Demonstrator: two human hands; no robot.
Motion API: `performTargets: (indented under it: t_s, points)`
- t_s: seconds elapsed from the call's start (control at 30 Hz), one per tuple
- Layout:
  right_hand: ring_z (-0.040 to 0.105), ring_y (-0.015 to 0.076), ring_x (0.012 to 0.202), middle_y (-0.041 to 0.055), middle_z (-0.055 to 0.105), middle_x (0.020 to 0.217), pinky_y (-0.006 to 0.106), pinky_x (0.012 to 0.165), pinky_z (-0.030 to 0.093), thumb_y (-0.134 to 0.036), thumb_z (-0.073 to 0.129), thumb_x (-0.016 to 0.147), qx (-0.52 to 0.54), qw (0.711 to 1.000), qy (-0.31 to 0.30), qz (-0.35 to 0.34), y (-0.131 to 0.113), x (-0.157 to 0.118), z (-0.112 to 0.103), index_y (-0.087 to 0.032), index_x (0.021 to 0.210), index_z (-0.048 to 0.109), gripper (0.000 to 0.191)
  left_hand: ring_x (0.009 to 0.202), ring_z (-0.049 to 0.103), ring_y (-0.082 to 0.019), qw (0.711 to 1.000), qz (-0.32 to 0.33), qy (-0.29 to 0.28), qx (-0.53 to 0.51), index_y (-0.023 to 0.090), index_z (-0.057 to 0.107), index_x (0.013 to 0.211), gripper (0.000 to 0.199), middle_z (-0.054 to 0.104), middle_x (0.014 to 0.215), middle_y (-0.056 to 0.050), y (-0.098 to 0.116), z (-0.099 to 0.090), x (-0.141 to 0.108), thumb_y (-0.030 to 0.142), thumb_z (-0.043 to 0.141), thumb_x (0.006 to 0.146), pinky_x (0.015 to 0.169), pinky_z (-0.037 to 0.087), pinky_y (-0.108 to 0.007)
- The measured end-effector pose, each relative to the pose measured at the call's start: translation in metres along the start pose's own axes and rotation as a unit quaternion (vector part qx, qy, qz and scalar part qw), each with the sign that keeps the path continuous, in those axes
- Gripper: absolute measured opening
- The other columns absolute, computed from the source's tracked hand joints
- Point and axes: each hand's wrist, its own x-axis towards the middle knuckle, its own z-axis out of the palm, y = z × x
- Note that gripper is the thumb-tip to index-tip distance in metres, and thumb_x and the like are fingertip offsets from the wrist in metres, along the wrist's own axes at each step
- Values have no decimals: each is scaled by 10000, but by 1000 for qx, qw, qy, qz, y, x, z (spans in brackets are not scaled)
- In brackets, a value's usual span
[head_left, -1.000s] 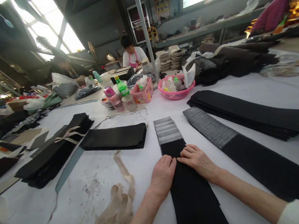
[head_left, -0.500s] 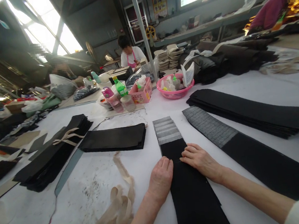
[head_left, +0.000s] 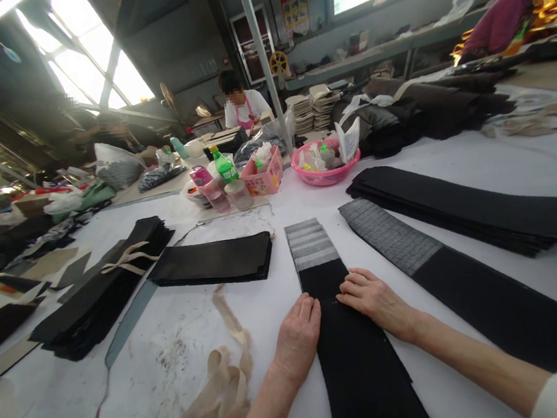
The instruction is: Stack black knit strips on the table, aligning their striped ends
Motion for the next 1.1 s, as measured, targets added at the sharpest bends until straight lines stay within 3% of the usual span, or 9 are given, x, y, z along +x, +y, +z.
performTargets:
  t_s: [0.43,1.1]
  points:
    - [526,177,925,28,600,905,430,1048,356,-168,504,934,-4,1000,3,2,-2,-1,0,-199,1079,631,194,1149,550,-285,996,25,-71,36,239,418,1360,472,556,1160,-123,-1,-11,8,147,499,904,927,517,-417]
    - [531,158,959,12,617,881,405,1068,334,-135,487,940,-7,1000,-18,-8,12,-7,-6,-189,947,640,162,1227,501,-279,998,6,-59,-11,132,500,1273,372,550,1236,-140,-8,-7,-5,77,419,914,996,494,-421]
